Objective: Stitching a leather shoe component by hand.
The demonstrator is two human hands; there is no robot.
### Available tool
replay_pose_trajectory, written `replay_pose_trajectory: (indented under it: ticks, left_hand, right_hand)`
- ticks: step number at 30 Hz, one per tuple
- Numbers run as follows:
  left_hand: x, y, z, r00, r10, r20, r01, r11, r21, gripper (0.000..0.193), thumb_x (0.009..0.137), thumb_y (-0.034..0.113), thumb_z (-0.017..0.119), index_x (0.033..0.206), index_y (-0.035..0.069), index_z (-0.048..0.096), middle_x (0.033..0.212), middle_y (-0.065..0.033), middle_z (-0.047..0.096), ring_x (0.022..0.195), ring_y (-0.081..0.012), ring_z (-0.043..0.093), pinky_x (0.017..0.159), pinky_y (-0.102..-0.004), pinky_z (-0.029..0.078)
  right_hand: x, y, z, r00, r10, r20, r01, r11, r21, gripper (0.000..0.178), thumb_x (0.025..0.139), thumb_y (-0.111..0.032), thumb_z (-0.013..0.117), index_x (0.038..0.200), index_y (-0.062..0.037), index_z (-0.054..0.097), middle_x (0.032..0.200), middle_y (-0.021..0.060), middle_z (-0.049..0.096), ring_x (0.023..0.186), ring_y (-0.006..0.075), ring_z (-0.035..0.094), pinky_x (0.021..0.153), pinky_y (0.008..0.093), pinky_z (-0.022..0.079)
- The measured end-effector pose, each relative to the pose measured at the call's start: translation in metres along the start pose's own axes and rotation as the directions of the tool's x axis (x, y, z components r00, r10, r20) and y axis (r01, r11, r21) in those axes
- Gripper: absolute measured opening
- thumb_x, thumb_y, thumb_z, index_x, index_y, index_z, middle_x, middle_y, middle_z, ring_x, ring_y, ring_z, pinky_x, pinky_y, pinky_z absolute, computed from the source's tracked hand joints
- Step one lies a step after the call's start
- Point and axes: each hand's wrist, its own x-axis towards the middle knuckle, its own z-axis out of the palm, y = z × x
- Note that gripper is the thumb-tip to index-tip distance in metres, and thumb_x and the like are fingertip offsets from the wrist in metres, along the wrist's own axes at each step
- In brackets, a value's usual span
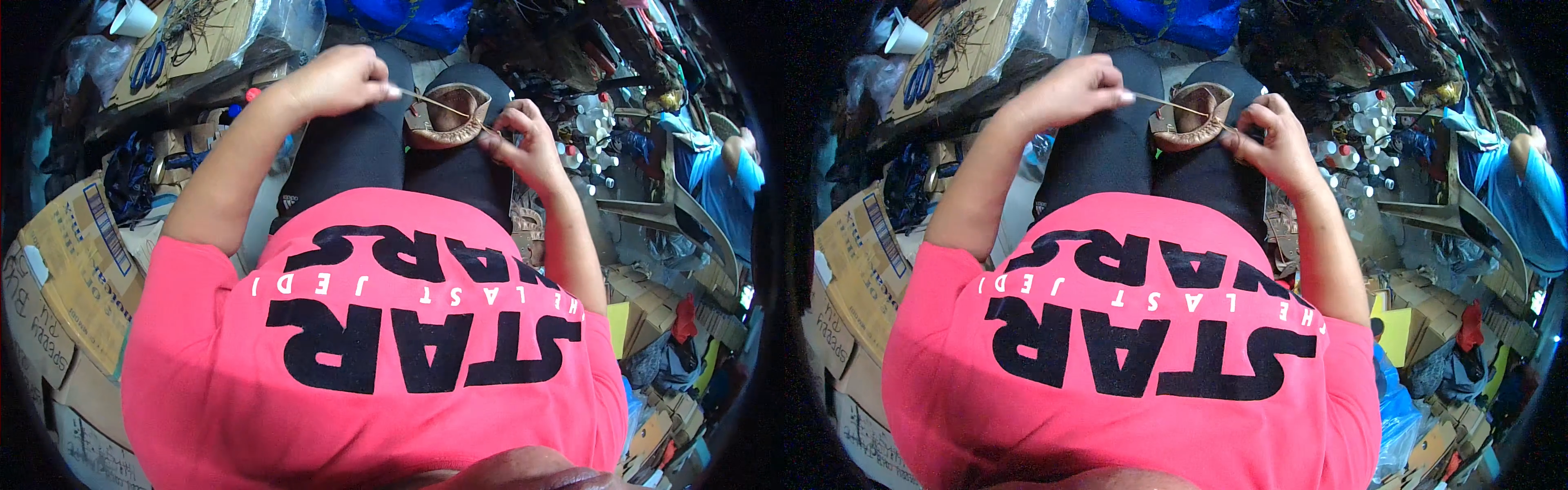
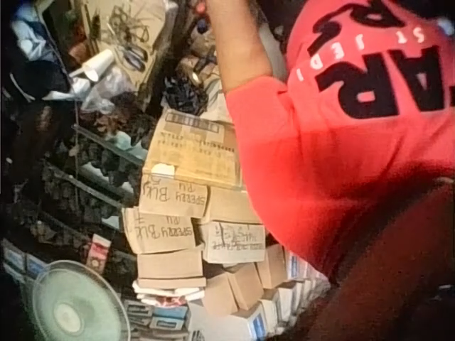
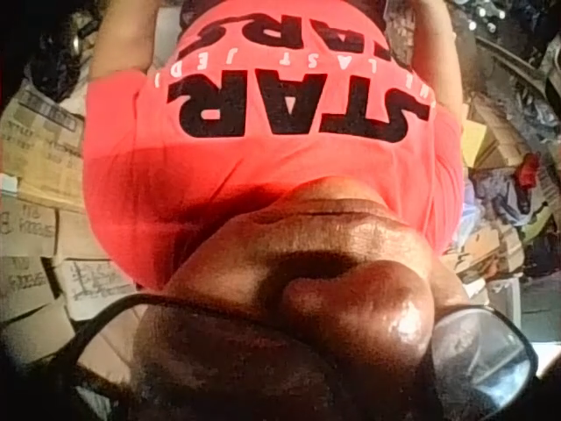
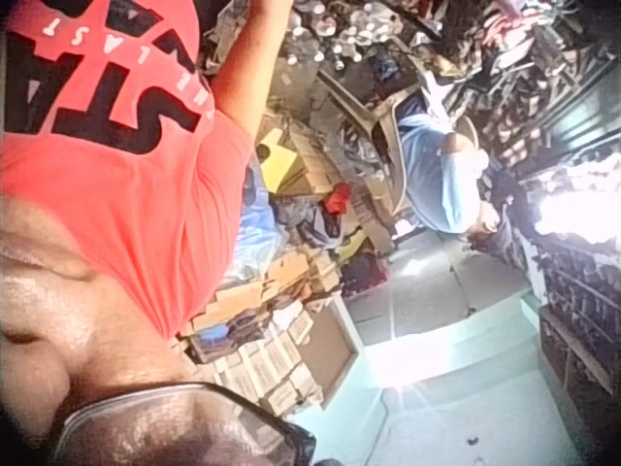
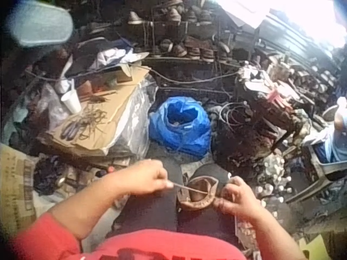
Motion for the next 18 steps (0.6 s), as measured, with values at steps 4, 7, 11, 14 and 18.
replay_pose_trajectory:
  ticks: [4, 7, 11, 14, 18]
  left_hand:
    - [0.022, 0.010, 0.012, 0.969, -0.001, -0.246, -0.165, 0.740, -0.652, 0.038, 0.093, 0.037, 0.052, 0.084, 0.001, 0.062, 0.083, -0.0071, 0.057, 0.081, -0.0182, 0.056, 0.075, -0.0297, 0.043]
    - [0.035, 0.038, 0.027, 0.984, 0.122, -0.132, -0.121, -0.090, -0.989, 0.040, 0.096, 0.036, 0.044, 0.102, 0.001, 0.062, 0.098, -0.0115, 0.063, 0.097, -0.0219, 0.059, 0.088, -0.0322, 0.044]
    - [0.043, 0.014, 0.040, 0.983, 0.178, -0.055, 0.006, -0.328, -0.945, 0.041, 0.098, 0.035, 0.040, 0.063, 0.013, 0.046, 0.054, 0.0020, 0.041, 0.049, -0.0115, 0.044, 0.071, -0.0324, 0.044]
    - [0.045, 0.012, 0.041, 0.995, -0.059, 0.074, 0.055, -0.279, -0.959, 0.044, 0.097, 0.033, 0.042, 0.057, 0.017, 0.032, 0.048, 0.0044, 0.025, 0.042, -0.0108, 0.025, 0.066, -0.0316, 0.042]
    - [0.044, -0.005, 0.014, 0.988, -0.154, 0.004, 0.028, 0.153, -0.988, 0.034, 0.095, 0.033, 0.047, 0.073, 0.008, 0.055, 0.073, -0.0072, 0.056, 0.074, -0.0193, 0.058, 0.082, -0.0372, 0.048]
  right_hand:
    - [0.011, 0.028, 0.012, 0.845, 0.380, -0.376, -0.146, 0.841, 0.522, 0.027, 0.091, -0.026, 0.056, 0.084, -0.0004, 0.060, 0.088, 0.0092, 0.059, 0.082, 0.0202, 0.058, 0.073, 0.0310, 0.047]
    - [0.021, 0.008, 0.012, 0.800, 0.594, -0.082, 0.070, 0.044, 0.997, 0.043, 0.096, -0.041, 0.041, 0.086, -0.0039, 0.059, 0.084, 0.0093, 0.060, 0.085, 0.0248, 0.059, 0.091, 0.0415, 0.045]
    - [0.001, -0.004, 0.007, 0.941, 0.281, 0.187, -0.113, -0.260, 0.959, 0.048, 0.098, -0.040, 0.037, 0.059, -0.0118, 0.034, 0.053, -0.0012, 0.028, 0.049, 0.0123, 0.025, 0.057, 0.0280, 0.030]
    - [-0.021, 0.007, 0.008, 0.927, 0.335, 0.168, -0.104, -0.200, 0.974, 0.048, 0.098, -0.040, 0.038, 0.059, -0.0126, 0.034, 0.050, -0.0017, 0.026, 0.047, 0.0120, 0.023, 0.058, 0.0288, 0.032]
    - [-0.051, 0.039, -0.008, 0.861, 0.420, 0.286, -0.297, -0.040, 0.954, 0.035, 0.094, -0.039, 0.048, 0.086, -0.0064, 0.058, 0.089, 0.0080, 0.061, 0.087, 0.0212, 0.058, 0.091, 0.0400, 0.043]
